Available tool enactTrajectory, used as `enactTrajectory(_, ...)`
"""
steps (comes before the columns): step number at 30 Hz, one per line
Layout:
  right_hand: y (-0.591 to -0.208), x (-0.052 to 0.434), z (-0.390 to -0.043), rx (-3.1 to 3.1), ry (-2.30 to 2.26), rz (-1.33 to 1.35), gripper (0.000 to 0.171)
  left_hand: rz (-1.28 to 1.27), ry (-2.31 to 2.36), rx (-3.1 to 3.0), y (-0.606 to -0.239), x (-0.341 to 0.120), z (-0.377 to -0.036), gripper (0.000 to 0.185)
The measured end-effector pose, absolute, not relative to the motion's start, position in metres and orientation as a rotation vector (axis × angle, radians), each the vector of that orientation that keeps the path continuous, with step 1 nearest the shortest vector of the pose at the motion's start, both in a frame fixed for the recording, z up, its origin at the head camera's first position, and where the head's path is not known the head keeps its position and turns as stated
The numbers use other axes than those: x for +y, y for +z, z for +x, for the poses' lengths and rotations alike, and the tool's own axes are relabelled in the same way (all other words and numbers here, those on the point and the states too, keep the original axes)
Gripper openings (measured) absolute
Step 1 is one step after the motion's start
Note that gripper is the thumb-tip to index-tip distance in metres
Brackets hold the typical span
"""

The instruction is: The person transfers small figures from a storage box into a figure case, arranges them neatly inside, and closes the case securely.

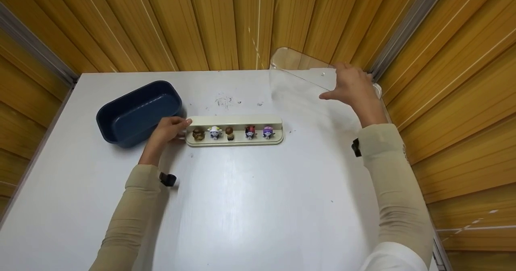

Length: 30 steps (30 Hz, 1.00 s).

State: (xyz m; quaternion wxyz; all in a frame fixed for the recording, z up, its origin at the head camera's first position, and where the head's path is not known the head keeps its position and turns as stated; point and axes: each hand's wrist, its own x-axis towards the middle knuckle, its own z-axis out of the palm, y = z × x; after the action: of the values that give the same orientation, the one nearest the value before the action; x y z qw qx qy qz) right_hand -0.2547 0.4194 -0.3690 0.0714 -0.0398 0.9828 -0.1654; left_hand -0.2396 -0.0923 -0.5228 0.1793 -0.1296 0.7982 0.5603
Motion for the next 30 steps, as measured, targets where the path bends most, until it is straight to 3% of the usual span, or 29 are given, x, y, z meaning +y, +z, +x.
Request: enactTrajectory(30,-0.345,0.402,-0.240,2.999,-0.427,-0.157,0.106,-0.306,1.566,2.302,-0.524,-0.092,-0.237,0.045)
